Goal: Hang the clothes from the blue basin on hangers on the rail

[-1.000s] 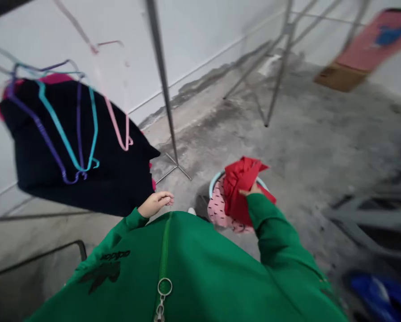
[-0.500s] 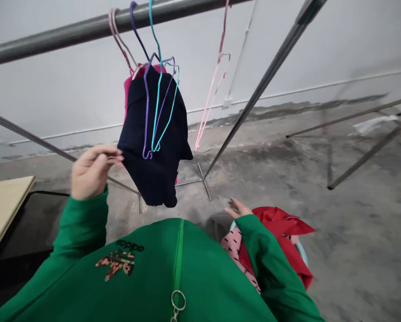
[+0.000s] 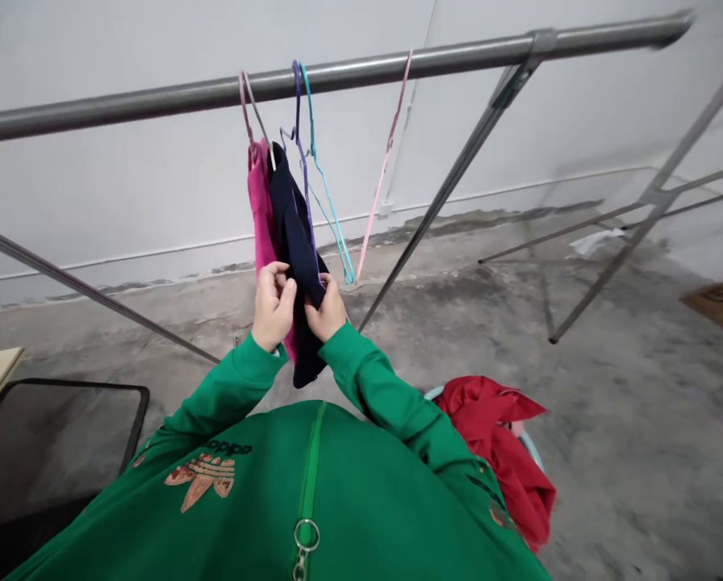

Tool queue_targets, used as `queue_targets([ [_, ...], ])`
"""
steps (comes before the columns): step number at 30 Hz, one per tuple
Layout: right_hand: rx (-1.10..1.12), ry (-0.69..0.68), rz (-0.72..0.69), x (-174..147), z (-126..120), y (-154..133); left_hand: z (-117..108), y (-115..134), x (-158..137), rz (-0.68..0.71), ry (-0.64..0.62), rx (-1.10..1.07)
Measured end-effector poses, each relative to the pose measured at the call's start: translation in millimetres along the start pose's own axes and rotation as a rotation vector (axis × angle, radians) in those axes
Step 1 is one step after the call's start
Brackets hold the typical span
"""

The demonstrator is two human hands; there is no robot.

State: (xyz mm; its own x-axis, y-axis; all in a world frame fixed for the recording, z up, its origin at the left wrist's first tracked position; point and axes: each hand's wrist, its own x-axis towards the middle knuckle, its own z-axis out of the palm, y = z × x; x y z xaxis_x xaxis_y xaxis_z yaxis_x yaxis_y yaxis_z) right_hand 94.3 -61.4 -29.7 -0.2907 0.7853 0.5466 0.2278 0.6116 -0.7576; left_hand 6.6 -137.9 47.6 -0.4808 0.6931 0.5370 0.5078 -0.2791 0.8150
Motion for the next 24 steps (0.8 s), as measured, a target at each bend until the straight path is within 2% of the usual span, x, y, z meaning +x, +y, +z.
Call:
queue_targets([
  [2, -0.001, 0.021, -0.051, 0.1, -8.9, 6.1, -9.3, -13.6, 11.1, 0.039, 0.070, 0.196],
  [3, -0.010, 0.034, -0.075, 0.0, -13.3, 7.5, -12.8, -21.4, 19.4, 0.032, 0.078, 0.224],
  [5, -0.030, 0.056, -0.103, 0.5, -20.6, 8.6, -14.1, -35.8, 39.6, 0.000, 0.037, 0.165],
  [8, -0.045, 0.079, -0.103, 3.3, -28.0, 9.4, -0.9, -44.9, 67.8, -0.032, -0.132, -0.033],
  [10, -0.050, 0.090, -0.091, 6.1, -32.0, 10.0, 9.5, -39.7, 77.1, -0.091, -0.231, -0.156],
  [12, -0.067, 0.096, -0.077, 9.2, -35.5, 10.1, 12.9, -28.3, 77.2, -0.228, -0.298, -0.292],
  [14, -0.095, 0.101, -0.063, 12.3, -38.2, 9.3, 8.0, -14.7, 70.6, -0.389, -0.383, -0.481],
  [16, -0.140, 0.120, -0.051, 14.5, -41.5, 6.5, -1.1, -2.6, 61.6, -0.489, -0.449, -0.694],
  [20, -0.318, 0.128, -0.056, 9.0, -64.5, -15.2, -13.0, 11.6, 47.8, -0.505, -0.380, -0.913],
  [23, -0.458, 0.095, -0.144, -8.1, -96.6, -52.3, -12.6, 16.8, 42.4, -0.491, -0.338, -0.937],
  [24, -0.484, 0.133, -0.185, -14.9, -105.8, -67.1, -11.4, 18.9, 40.7, -0.481, -0.338, -0.936],
])
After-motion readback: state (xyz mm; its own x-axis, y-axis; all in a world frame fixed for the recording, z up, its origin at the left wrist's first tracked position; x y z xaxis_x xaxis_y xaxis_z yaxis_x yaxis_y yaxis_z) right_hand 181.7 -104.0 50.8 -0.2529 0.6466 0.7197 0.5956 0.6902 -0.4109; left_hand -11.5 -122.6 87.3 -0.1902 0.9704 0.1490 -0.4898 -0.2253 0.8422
